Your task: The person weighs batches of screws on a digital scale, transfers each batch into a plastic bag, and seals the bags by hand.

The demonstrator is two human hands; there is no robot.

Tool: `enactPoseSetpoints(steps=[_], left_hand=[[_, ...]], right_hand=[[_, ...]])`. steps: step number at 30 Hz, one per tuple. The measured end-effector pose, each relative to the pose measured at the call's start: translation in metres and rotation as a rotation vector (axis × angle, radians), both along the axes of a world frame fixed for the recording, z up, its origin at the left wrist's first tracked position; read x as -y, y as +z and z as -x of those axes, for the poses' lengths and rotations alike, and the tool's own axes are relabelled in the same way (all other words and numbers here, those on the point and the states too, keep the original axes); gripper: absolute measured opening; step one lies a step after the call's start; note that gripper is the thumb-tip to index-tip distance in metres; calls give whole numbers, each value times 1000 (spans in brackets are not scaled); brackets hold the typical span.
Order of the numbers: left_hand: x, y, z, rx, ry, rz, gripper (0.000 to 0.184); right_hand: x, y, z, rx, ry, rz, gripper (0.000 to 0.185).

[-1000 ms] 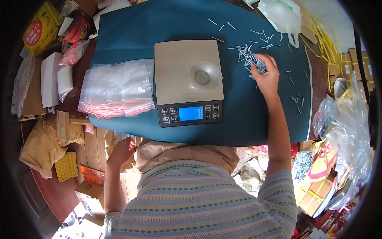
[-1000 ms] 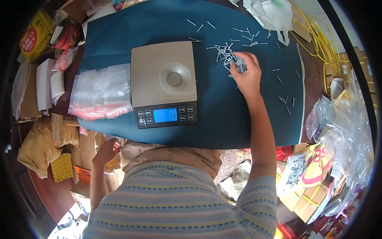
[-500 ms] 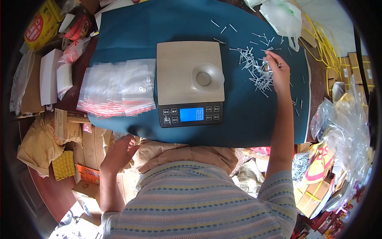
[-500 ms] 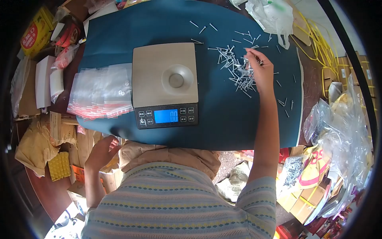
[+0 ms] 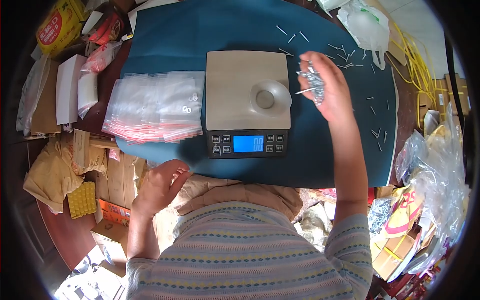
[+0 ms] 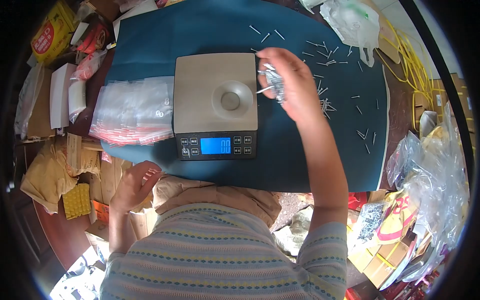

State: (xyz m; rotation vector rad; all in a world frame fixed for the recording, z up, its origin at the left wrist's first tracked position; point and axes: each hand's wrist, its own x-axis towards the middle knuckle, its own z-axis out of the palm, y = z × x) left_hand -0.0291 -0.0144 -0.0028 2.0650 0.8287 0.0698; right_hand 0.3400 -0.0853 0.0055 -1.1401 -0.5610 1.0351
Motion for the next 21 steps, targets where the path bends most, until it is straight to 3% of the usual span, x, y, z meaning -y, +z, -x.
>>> enactPoseSetpoints(steps=[6,10,14,21], left_hand=[[1,2,-2,23,-3,-21,11],[1,0,-2,26,-1,-27,11],[1,1,-5,41,-3,-33,11],[-3,2,-10,79,-15,-82,10]], right_hand=[[-23,2,54,1279,-36,-231,7],[-15,3,61,1698,277,58,6],[-10,18,59,1733,274,3,8],[0,24,44,1476,155,-110,14]])
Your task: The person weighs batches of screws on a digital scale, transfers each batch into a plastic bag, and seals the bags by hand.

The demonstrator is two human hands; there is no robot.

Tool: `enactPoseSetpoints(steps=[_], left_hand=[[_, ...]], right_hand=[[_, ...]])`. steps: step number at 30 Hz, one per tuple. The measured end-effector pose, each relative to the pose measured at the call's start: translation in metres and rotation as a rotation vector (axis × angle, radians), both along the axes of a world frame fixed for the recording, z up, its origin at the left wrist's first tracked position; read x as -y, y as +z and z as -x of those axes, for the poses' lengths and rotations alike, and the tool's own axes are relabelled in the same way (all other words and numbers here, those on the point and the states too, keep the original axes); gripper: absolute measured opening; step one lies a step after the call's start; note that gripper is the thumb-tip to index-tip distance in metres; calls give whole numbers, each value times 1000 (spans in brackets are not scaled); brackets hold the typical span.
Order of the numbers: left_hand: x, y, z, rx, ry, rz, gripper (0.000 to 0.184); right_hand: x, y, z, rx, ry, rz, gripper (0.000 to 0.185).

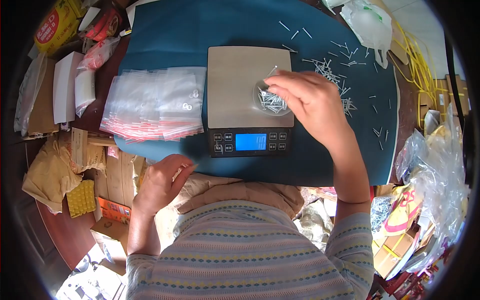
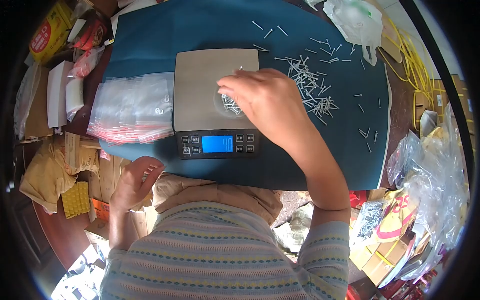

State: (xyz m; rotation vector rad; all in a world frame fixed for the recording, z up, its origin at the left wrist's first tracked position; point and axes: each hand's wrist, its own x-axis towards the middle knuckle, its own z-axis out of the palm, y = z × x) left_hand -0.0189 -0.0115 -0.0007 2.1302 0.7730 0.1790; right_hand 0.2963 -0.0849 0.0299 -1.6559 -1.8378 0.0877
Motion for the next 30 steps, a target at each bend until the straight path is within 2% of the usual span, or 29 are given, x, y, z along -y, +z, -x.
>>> enactPoseSetpoints(steps=[2,5,7,9,12,14,18,21,24,30], left_hand=[[0,2,-3,6,7,-2,11],[-2,4,-7,55,33,-16,12],[-4,0,-10,143,59,-70,14],[-9,-3,-11,107,58,-215,19],[-19,-7,-22,39,35,-449,28],[-21,-15,-28,-28,60,-513,37],[-31,-40,-32,-46,31,-637,31],[-37,-38,-30,16,60,-596,27],[-35,-38,-28,98,169,-521,22],[-27,-43,-29,124,341,-420,15]], right_hand=[[1,-6,-6,-81,-29,-151,15],[13,-11,-20,-640,-207,-98,17],[24,-17,-40,-1014,-227,-105,23],[36,-25,-52,-1257,-330,-138,26],[55,-40,-73,-1525,-257,-14,27],[60,-41,-68,-1477,-320,63,27],[64,-36,-66,-1344,-257,217,27],[55,-34,-54,-1083,-314,231,26],[46,-26,-42,-781,-213,111,26],[22,6,-11,-494,-61,18,24]])
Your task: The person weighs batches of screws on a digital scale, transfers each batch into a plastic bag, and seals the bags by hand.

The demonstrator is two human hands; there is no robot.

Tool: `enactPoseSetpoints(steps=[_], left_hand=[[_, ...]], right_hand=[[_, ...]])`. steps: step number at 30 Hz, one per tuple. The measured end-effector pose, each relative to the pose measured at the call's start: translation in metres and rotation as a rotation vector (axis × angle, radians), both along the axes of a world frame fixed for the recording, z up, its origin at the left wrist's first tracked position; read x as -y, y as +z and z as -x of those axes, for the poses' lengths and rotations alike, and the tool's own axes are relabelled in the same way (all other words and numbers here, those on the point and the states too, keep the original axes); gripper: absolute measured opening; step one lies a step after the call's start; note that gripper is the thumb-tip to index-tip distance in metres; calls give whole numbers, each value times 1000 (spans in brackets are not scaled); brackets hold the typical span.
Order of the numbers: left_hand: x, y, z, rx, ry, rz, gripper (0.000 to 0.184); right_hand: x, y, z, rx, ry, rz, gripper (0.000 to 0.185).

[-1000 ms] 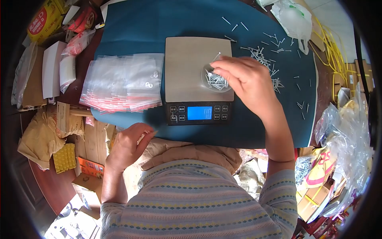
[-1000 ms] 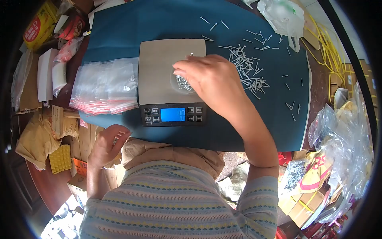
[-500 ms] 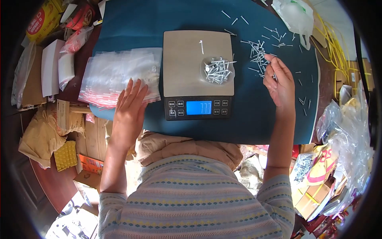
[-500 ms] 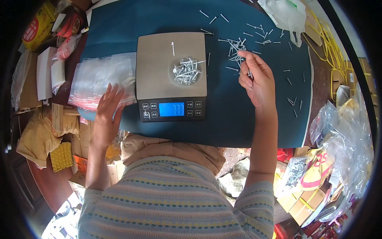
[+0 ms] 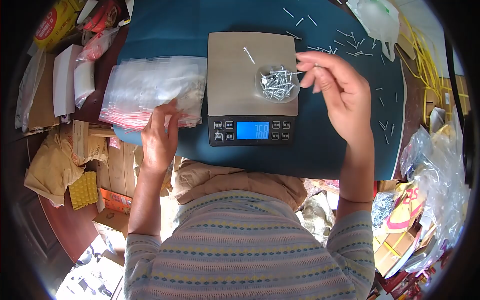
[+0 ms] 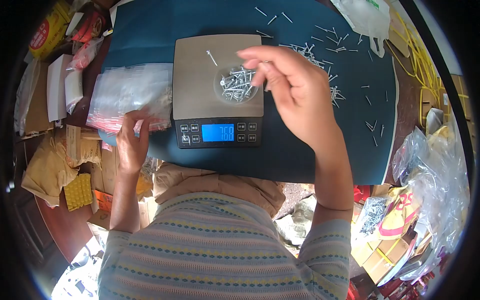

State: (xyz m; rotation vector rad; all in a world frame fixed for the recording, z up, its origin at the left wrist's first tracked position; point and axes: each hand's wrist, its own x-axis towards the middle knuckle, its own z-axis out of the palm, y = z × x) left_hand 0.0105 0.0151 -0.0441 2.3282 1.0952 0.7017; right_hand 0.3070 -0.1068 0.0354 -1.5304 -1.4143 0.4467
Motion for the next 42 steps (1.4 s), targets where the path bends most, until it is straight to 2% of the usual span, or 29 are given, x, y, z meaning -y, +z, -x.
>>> enactPoseSetpoints(steps=[5,11,14,18,21,24,27,30,33,36,39,40,42], left_hand=[[-6,0,8,-55,-95,-50,18],[-1,1,3,80,-31,44,15],[-1,7,6,91,-10,29,15],[-1,28,11,127,-115,-64,20],[6,44,7,139,-100,-47,24],[11,49,4,131,-140,-78,27],[14,51,3,108,-148,-29,29],[14,49,5,120,-171,-33,31],[16,51,3,123,-192,-37,37],[22,58,0,120,-226,0,44],[29,60,1,122,-300,17,49],[29,52,-1,259,-350,-3,47],[35,61,-5,254,-317,33,43]], right_hand=[[-12,-4,4,93,57,-56,23],[-21,4,4,-169,-8,64,18],[-25,8,-5,-118,3,172,17],[-26,19,2,-91,77,192,16],[-31,17,6,-102,77,243,15],[-34,1,9,11,118,138,19],[-28,1,9,142,142,192,27],[-28,4,5,307,179,96,29],[-41,13,1,148,148,275,24],[-78,3,-1,248,96,391,17],[-110,-17,-4,388,66,636,25],[-118,-21,-5,359,114,676,26],[-127,-27,-7,299,209,758,29]])
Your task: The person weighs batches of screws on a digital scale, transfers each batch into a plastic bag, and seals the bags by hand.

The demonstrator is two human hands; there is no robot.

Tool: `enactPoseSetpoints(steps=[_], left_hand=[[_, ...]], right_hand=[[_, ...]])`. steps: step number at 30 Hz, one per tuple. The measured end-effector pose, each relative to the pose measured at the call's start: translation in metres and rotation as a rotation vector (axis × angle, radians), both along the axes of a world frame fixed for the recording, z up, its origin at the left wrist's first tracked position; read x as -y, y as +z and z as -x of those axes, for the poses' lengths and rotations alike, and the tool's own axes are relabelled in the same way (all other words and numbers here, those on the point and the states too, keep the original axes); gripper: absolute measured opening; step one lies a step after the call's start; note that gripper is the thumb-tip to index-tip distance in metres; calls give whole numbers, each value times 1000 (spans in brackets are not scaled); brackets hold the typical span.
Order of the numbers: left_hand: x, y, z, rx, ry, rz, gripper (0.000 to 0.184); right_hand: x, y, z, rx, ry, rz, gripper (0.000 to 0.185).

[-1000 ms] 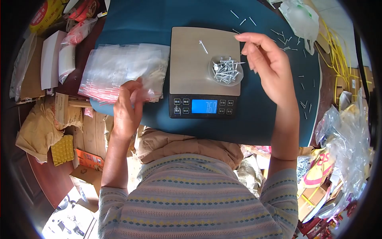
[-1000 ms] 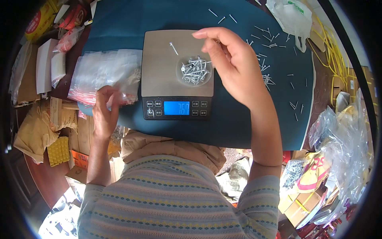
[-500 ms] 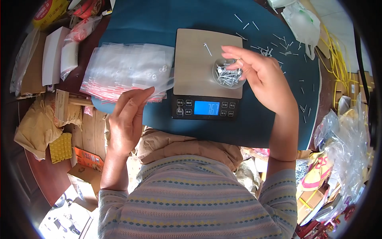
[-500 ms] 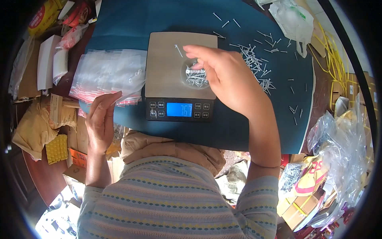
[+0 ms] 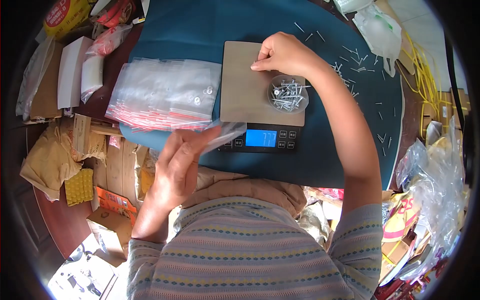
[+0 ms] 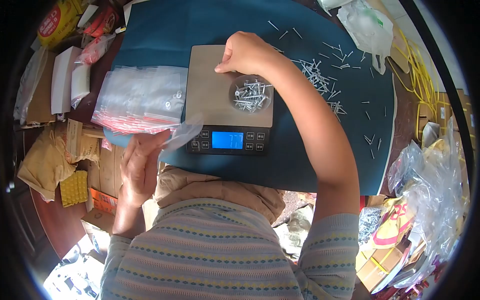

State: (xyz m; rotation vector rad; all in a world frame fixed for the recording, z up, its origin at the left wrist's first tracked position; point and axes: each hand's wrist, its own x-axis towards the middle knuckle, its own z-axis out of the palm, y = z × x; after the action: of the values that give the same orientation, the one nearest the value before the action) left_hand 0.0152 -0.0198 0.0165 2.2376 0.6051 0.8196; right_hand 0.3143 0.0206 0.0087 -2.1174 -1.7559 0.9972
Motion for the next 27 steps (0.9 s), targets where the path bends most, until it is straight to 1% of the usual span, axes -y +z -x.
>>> enactPoseSetpoints(steps=[1,2,3,5,6,7,9,10,13,14,16,17,18,19,20,21,23,24,26,27], left_hand=[[2,3,-1,-6,13,22,40],[-3,-1,0,41,-49,-33,30],[-3,-1,3,27,-76,21,27],[1,-1,8,3,-130,131,21],[2,0,5,0,-137,102,15],[3,0,4,-12,-160,135,15],[6,0,3,-36,-208,195,17],[9,-3,-1,-22,-193,193,21],[11,-6,-13,51,-312,277,26],[12,-5,-17,67,-359,303,29],[14,3,-26,92,-449,355,35],[15,7,-30,100,-492,353,37],[15,11,-34,108,-537,351,40],[17,14,-38,118,-583,348,43],[23,13,-41,177,-564,348,39],[28,9,-42,268,-563,409,37],[36,3,-42,453,-554,525,34],[32,4,-44,379,-685,481,28],[30,10,-43,233,-752,339,27],[29,12,-42,161,-784,269,27]], right_hand=[[1,2,-1,-8,6,-35,29],[6,6,-5,-15,11,-68,28],[11,9,-11,-20,16,-100,27],[29,16,-33,-10,-54,-223,26],[38,20,-47,53,-71,-203,25],[47,23,-60,115,-89,-185,24],[73,12,-89,118,-140,-138,22],[80,11,-93,120,-166,-114,20],[106,16,-73,439,-148,-595,16],[112,24,-59,276,-152,-676,14],[129,40,-18,-198,-232,-444,12],[138,43,2,-509,-122,-388,12],[143,40,16,-625,95,-379,14],[146,42,29,-667,245,-299,16],[151,36,41,-715,354,-280,20],[156,30,53,-763,377,-392,23],[162,32,58,-779,408,-447,25],[165,32,59,-771,421,-471,26],[171,31,56,-747,446,-522,28],[172,32,51,-734,430,-487,27]])
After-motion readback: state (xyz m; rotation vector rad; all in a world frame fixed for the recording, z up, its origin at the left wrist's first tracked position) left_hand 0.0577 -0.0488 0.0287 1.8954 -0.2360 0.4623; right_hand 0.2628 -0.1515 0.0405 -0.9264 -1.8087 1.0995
